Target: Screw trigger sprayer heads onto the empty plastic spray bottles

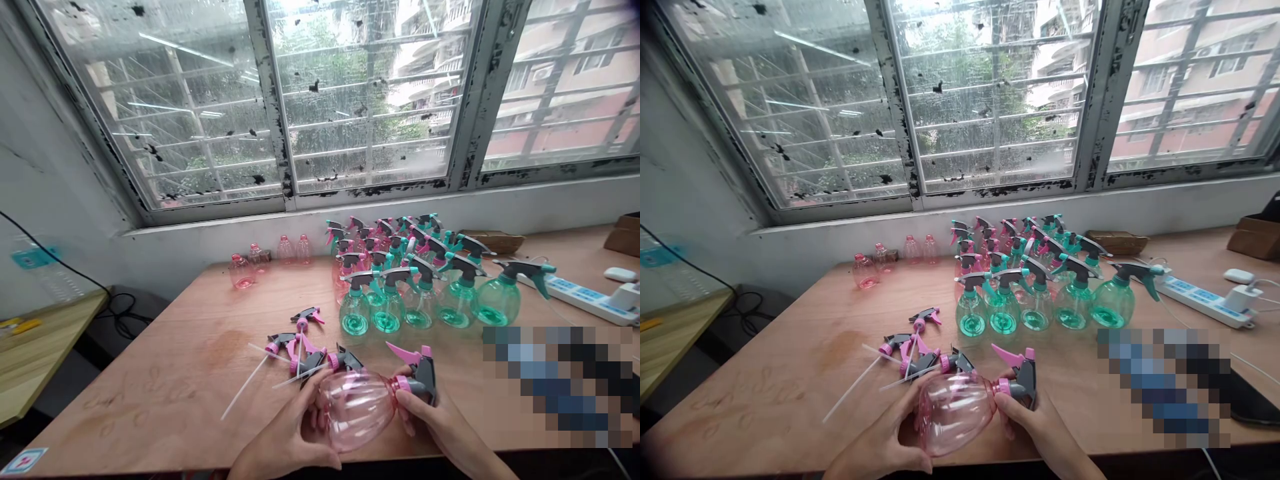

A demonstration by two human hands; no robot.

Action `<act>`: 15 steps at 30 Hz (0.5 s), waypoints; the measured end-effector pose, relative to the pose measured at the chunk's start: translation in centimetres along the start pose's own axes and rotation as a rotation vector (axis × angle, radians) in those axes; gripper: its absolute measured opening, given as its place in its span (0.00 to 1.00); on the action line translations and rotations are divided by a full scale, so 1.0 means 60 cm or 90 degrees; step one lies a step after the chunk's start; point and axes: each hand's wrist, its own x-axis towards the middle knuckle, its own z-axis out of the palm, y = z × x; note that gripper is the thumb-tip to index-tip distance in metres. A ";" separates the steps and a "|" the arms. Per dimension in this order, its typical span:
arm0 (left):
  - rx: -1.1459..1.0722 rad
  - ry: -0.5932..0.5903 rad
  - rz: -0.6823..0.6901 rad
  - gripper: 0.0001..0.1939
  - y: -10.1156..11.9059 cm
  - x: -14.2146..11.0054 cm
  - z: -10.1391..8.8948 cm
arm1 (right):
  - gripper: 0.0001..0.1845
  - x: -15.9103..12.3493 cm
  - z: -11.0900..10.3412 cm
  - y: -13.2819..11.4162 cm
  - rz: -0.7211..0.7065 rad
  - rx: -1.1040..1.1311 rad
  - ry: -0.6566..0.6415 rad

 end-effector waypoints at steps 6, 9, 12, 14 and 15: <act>0.008 -0.035 -0.017 0.45 0.003 0.004 0.002 | 0.23 0.000 -0.005 0.000 0.012 0.023 -0.020; -0.009 -0.038 -0.004 0.43 -0.002 0.004 0.001 | 0.23 -0.001 -0.009 -0.002 0.020 0.018 -0.016; 0.011 -0.019 0.010 0.51 -0.006 0.003 -0.001 | 0.23 -0.003 -0.015 -0.006 0.025 -0.023 -0.027; 0.056 -0.012 0.007 0.60 -0.005 0.002 -0.003 | 0.24 -0.005 -0.019 -0.009 0.025 -0.057 -0.045; 0.075 -0.011 0.003 0.63 -0.003 0.001 -0.004 | 0.24 -0.006 -0.020 -0.011 0.026 -0.071 -0.053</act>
